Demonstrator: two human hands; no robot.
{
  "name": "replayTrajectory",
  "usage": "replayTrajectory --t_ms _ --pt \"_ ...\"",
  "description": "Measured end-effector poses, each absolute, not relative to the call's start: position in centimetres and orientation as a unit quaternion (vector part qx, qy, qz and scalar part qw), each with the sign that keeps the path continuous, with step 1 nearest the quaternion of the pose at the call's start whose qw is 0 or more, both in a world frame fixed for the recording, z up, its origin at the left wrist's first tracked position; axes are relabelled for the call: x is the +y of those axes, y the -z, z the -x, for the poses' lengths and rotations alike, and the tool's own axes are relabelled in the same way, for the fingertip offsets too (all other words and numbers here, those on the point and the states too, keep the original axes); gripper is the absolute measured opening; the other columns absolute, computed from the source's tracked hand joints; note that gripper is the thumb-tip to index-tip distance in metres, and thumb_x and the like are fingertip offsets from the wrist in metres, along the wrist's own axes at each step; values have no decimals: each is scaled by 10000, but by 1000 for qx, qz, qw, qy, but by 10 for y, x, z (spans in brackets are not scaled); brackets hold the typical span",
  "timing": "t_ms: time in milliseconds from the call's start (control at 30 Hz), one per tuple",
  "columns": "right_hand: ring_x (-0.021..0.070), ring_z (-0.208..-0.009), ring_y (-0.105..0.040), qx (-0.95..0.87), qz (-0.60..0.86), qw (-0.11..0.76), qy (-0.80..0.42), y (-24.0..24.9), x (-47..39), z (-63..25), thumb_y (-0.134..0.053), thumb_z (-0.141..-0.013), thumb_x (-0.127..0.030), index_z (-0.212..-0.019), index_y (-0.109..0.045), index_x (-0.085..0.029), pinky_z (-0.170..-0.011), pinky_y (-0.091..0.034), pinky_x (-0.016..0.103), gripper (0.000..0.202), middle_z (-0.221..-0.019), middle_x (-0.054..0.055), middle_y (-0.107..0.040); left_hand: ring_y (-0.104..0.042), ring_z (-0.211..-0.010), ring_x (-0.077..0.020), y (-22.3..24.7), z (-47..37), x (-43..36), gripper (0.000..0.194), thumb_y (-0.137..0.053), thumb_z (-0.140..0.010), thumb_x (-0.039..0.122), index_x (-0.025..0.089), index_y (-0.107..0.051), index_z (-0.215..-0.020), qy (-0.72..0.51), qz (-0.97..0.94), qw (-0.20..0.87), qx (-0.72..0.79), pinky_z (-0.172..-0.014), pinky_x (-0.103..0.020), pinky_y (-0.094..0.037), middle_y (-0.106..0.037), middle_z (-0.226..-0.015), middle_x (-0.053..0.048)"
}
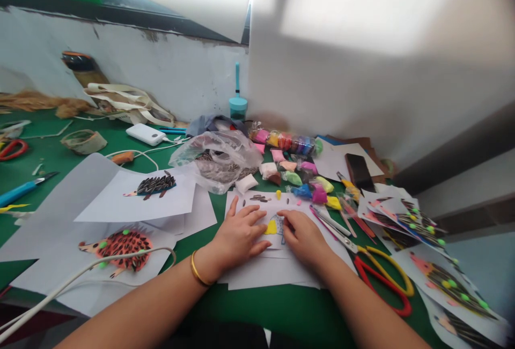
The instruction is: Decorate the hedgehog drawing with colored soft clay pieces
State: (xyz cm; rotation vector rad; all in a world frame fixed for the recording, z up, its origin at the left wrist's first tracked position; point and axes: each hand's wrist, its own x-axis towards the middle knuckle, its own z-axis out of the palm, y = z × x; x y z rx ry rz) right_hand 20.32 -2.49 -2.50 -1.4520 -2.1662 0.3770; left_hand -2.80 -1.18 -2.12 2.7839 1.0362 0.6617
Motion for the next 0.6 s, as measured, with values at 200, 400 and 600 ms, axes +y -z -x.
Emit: replayTrajectory --t_ms 200,400,600 --pt "225 -926 -612 -797 530 257 -135 26 -25 -204 -485 -858 -128 -1162 -619 -171 -863 -506 391 335 -962 79 -677 -506 -1314 -285 22 28 -12 429 -599 -890 520 253 -650 -1223 -213 -912 76 342 -1220 -569 17 -623 -1345 -69" --pt "226 -978 -611 -802 520 257 -145 25 -25 -205 -489 -878 -123 -1154 -650 -180 -899 -497 396 325 -1010 81 -684 -519 -1308 -277 22 27 -13 415 -615 -891 488 247 -642 -1227 -205 -913 95 340 -1219 -569 11 -640 -1321 -72" --pt "190 -944 -602 -864 417 222 -175 8 -29 -223 -527 -891 -145 -1141 -719 -264 -858 -493 346 338 -1026 66 -656 -535 -1291 -277 23 29 -12 425 -642 -875 463 220 -644 -1224 -204 -909 113 345 -1220 -561 19 -646 -1306 -94"
